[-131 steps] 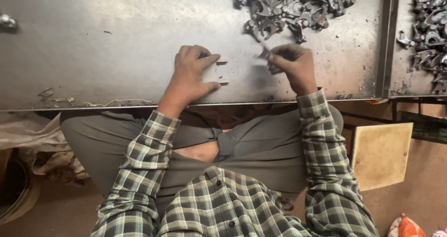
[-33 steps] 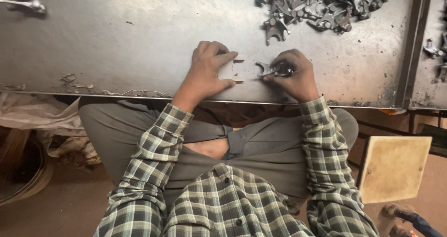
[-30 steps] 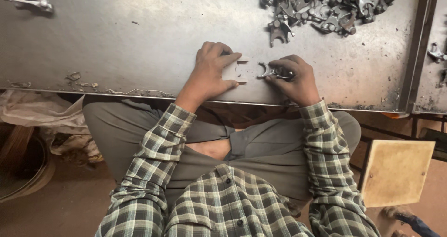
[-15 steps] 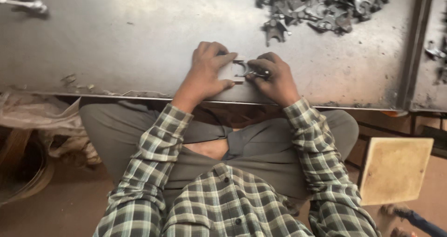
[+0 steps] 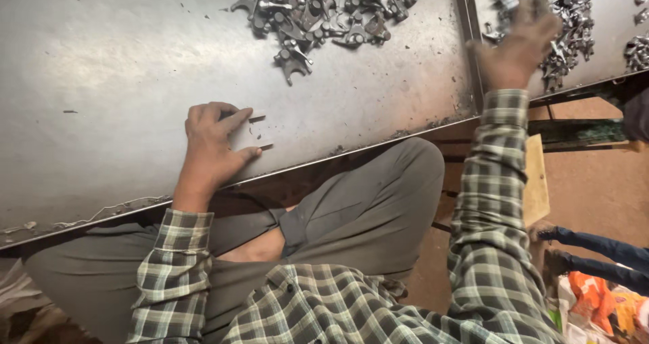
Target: The person sits at a low metal table and sorts small metal castings one at a time, picking each part from a pile, rubbing it against a small block fixture on the table, and placing it aside. The person continues this pick-check-place cycle across the pile of castings.
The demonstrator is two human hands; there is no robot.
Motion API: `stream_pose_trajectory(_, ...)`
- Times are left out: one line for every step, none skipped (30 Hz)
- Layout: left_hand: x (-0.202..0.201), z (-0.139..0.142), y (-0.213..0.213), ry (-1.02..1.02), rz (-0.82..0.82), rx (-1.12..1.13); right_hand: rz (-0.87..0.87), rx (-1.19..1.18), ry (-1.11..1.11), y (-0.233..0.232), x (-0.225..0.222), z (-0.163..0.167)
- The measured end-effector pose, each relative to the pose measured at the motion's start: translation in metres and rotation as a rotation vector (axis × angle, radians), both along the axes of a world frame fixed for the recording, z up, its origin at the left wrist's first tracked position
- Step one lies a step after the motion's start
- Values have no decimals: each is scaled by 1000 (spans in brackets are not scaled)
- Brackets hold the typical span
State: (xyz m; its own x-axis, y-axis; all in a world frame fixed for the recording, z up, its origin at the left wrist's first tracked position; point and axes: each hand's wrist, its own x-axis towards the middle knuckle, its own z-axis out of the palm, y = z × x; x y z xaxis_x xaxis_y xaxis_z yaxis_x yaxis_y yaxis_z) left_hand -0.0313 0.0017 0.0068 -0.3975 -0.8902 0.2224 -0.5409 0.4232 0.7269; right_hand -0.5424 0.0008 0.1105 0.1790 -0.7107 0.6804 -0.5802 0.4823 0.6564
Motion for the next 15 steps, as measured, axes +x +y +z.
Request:
stream_pose_trajectory(0,0,-1,7,0,-1,67,-26,-112,-5,-8,2)
stream_pose_trajectory(0,0,-1,13,3,1,141,-51,-226,-9,-7,-1)
stream_pose_trajectory(1,0,0,17,9,7,309,91,-752,-12,4,-10)
stream_pose_trajectory(2,0,0,17,5,7,474,242,-1278,-16,23,-23)
stream_pose_trajectory(2,1,-1,16,2,7,487,295,-1272,-20,49,-37)
stream_pose_trajectory(3,1,-1,15,-2,8,499,348,-1265,-24,78,-53)
stream_pose_trajectory(3,1,0,17,3,14,510,368,-1412,-26,109,-67)
stream_pose_trajectory(3,1,0,21,5,18,519,405,-1323,-29,139,-79)
stream_pose_trajectory(2,2,-1,28,2,20,471,493,-1309,-31,166,-88)
stream_pose_trajectory(2,2,-2,27,-6,15,423,580,-1291,-34,189,-93)
stream_pose_trajectory(2,2,-3,25,-13,9,453,540,-1250,-36,208,-96)
stream_pose_trajectory(3,2,-3,24,-18,5,485,503,-1210,-38,223,-97)
stream_pose_trajectory(4,2,-3,33,-17,5,515,470,-1168,-41,232,-97)
stream_pose_trajectory(4,2,-2,43,-16,5,554,456,-1193,-42,237,-95)
stream_pose_trajectory(5,1,-3,53,-14,5,594,442,-1217,-42,239,-94)
